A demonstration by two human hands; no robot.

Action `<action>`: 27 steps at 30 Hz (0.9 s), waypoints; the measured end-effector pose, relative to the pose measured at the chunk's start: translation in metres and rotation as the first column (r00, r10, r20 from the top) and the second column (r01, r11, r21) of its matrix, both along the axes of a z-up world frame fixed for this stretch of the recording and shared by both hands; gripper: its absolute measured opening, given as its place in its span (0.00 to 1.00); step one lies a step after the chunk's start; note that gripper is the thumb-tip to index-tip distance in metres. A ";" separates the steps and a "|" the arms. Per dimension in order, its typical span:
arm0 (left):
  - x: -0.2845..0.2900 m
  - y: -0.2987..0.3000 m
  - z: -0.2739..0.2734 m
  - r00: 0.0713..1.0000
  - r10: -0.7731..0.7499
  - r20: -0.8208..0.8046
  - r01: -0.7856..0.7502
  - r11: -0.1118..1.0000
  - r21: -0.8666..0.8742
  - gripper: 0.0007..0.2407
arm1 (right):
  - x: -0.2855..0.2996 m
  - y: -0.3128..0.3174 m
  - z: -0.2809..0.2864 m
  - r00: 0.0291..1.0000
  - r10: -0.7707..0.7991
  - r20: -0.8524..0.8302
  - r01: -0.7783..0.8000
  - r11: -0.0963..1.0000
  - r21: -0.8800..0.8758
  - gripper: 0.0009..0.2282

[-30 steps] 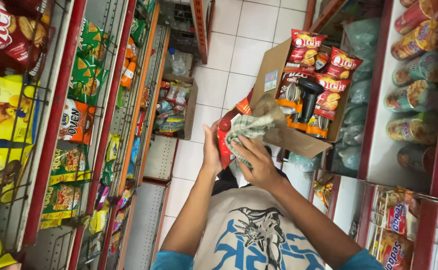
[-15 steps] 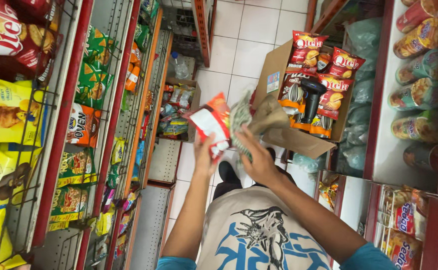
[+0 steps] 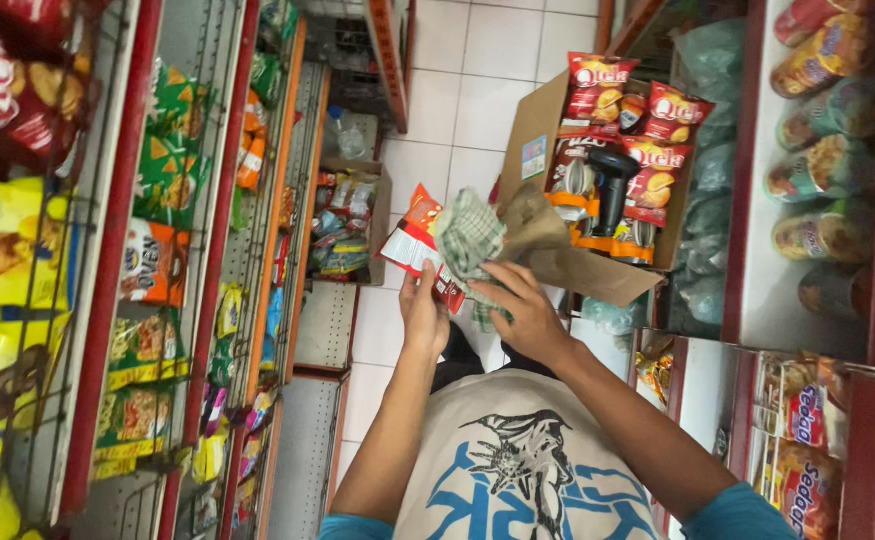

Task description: The person wipes the shelves with a cloth and spray bottle, then picks up snack packets from a cardboard box, scans them with a barcode scanner, and places them on the shelves.

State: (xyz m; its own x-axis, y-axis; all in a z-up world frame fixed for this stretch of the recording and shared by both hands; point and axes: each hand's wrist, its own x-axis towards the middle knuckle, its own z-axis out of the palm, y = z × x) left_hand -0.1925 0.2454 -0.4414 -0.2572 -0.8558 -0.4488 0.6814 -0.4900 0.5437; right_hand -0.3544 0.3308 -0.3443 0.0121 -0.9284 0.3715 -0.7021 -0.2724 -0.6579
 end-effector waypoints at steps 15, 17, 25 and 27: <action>-0.079 -0.008 0.017 0.927 -0.364 0.090 0.363 0.931 0.023 0.21 | -0.168 0.016 -0.100 0.821 -0.511 -0.255 0.547 0.832 0.095 0.16; -0.096 -0.003 0.017 0.913 -0.397 0.094 0.400 0.916 -0.019 0.19 | -0.176 0.016 -0.128 0.863 -0.370 -0.343 0.462 0.853 0.244 0.19; -0.150 0.000 0.039 0.830 -0.478 0.289 0.489 0.871 0.036 0.22 | -0.206 0.021 -0.189 0.851 -0.525 0.021 0.500 0.820 0.279 0.11; -0.162 0.000 0.039 0.820 -0.445 0.360 0.479 0.878 -0.004 0.23 | -0.219 0.012 -0.190 0.708 -0.701 0.082 0.659 0.699 0.278 0.13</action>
State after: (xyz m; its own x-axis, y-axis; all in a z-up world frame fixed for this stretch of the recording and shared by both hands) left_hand -0.3545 0.2452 -0.4028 -0.4795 -0.7159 -0.5075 0.1535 -0.6379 0.7547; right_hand -0.5731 0.3428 -0.5339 -0.6973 -0.7101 0.0980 -0.5106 0.3961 -0.7632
